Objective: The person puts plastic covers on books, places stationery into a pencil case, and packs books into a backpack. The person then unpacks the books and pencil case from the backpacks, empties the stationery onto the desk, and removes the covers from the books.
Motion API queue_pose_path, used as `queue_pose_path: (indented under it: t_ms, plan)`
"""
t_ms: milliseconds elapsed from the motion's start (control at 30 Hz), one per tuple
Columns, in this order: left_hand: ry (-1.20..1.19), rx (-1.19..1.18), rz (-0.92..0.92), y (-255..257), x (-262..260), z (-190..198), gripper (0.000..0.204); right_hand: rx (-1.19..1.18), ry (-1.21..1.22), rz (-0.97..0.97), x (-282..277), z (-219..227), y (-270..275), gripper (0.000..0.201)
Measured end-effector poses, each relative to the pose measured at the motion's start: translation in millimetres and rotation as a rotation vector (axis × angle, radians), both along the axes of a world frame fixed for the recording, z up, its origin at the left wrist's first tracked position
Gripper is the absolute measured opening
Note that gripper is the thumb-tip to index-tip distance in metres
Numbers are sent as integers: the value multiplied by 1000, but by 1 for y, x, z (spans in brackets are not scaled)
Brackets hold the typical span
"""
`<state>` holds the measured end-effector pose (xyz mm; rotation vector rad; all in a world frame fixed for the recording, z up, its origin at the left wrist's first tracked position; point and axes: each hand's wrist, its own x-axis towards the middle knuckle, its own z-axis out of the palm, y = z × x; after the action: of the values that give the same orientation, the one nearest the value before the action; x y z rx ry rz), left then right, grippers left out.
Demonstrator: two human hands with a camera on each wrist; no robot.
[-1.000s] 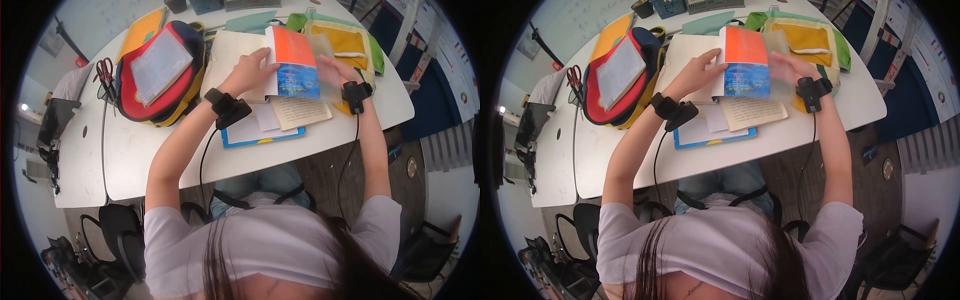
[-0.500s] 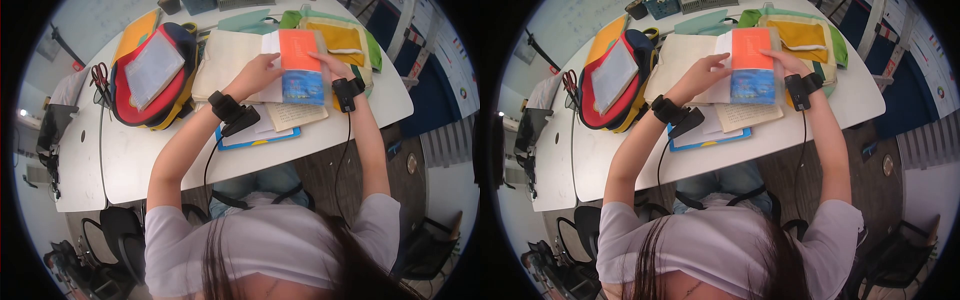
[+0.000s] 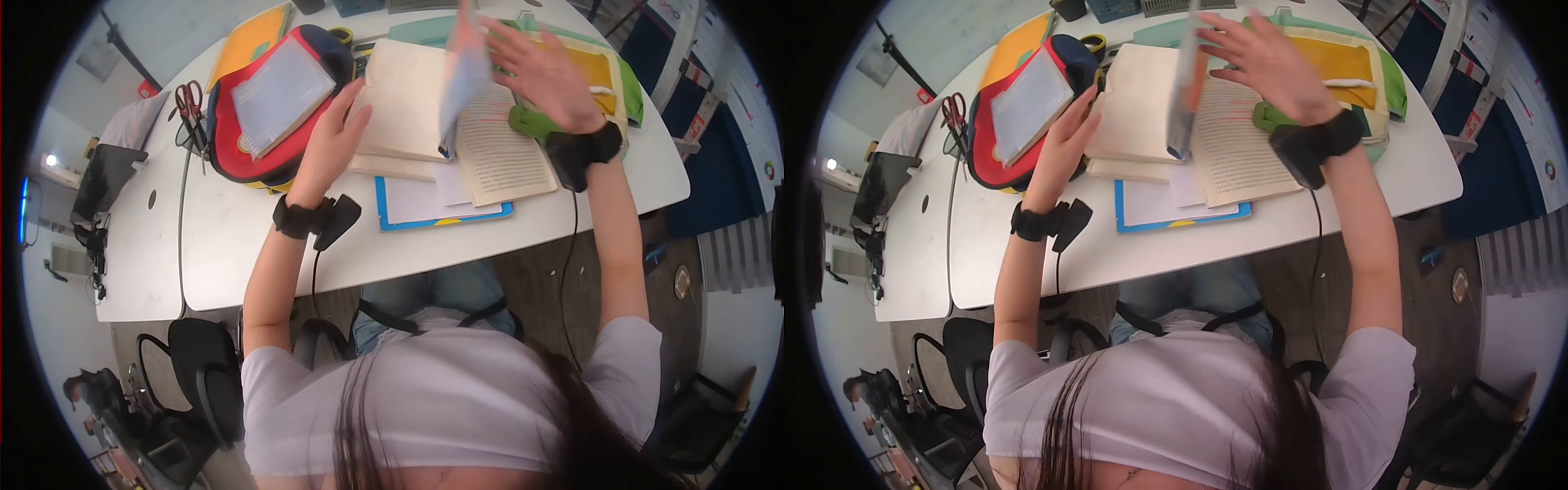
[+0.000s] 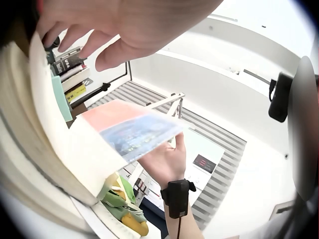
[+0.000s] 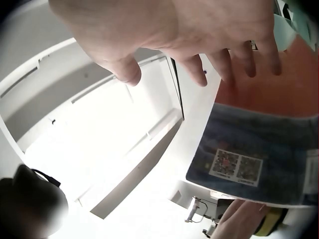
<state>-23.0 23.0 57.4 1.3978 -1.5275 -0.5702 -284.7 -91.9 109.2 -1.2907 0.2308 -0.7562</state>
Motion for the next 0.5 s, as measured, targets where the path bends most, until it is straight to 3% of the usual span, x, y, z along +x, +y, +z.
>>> queue_pose_path:
  t_ms: [67,100,167,200,233,300,333,400,433,500]
  plan:
    - [118,234,6,18,7,0,45,-459,204,-57,31,-9,-1,64]
    - [111,235,11,21,11,-2,45,-614,319,-1,58,-28,-4,62]
    - [687,468,-65,21,23,-11,47,-1068,613,71,90,-40,5,62]
    - [683,524,-29,18,31,-19,52,-1223,885,69,95,-46,18,60]
    - [681,522,-29,19,30,-17,52,-1224,884,68,97,-56,22,60]
    - [662,522,-28,21,25,-14,51,-1534,824,-167,98,-75,24,59]
    - [669,521,-30,19,28,-18,51,-1537,830,-162,97,-72,20,59]
    - [464,527,-70,13,35,-32,43,-1169,758,51,91,-59,9,57]
    - [469,526,-72,13,34,-34,43,-1171,763,53,85,-57,8,57]
    - [524,462,-30,12,31,-36,39,-898,652,-144,70,-54,4,57]
